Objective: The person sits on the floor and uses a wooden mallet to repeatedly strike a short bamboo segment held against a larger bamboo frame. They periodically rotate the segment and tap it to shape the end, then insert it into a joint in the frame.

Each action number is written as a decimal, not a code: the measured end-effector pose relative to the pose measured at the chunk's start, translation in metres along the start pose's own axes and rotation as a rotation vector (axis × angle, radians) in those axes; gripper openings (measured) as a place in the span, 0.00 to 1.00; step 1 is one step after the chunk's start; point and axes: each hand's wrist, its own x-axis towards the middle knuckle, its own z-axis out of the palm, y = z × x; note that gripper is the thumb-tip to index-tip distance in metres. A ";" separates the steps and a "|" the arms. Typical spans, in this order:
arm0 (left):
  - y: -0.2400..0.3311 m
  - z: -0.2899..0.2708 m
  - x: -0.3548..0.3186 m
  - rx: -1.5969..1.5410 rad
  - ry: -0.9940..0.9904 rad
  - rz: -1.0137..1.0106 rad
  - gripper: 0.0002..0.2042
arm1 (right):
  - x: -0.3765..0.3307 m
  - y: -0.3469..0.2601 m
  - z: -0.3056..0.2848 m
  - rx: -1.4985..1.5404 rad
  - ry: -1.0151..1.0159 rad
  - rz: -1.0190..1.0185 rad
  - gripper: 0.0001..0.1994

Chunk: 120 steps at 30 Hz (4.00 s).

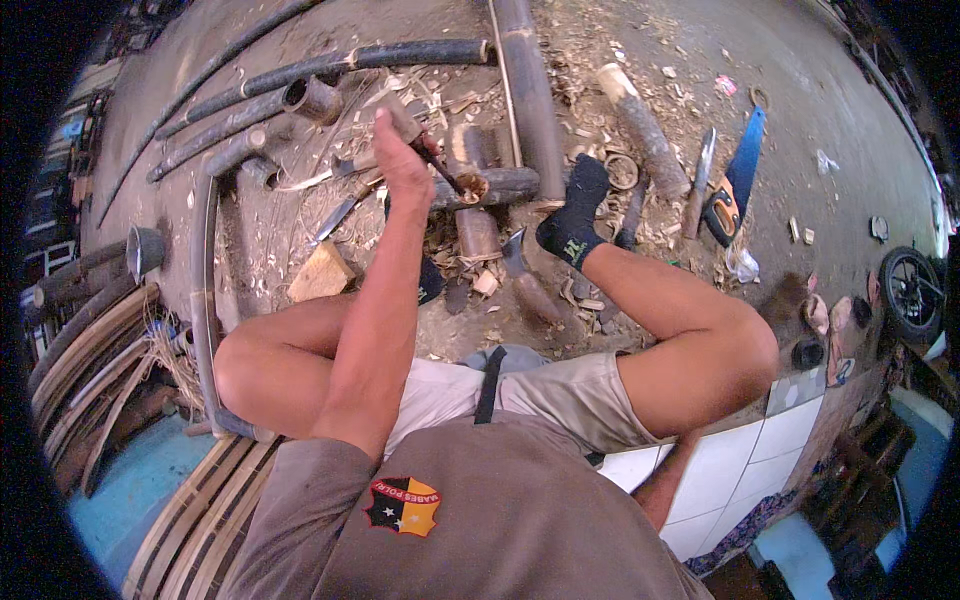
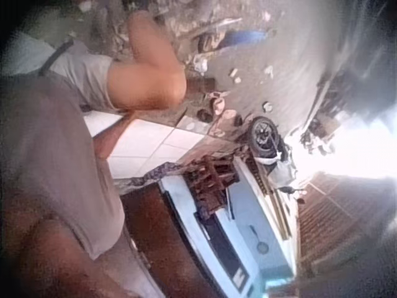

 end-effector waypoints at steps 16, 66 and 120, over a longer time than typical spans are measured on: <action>-0.032 0.017 0.020 0.127 -0.126 -0.115 0.28 | 0.075 -0.315 0.044 0.722 -0.272 -0.485 0.35; -0.052 0.000 0.049 0.054 -0.015 -0.272 0.20 | 0.092 -0.455 0.162 0.501 -0.634 -0.500 0.31; -0.062 -0.008 0.035 0.322 -0.098 -0.283 0.18 | 0.118 -0.528 0.169 -0.494 -0.899 -1.276 0.36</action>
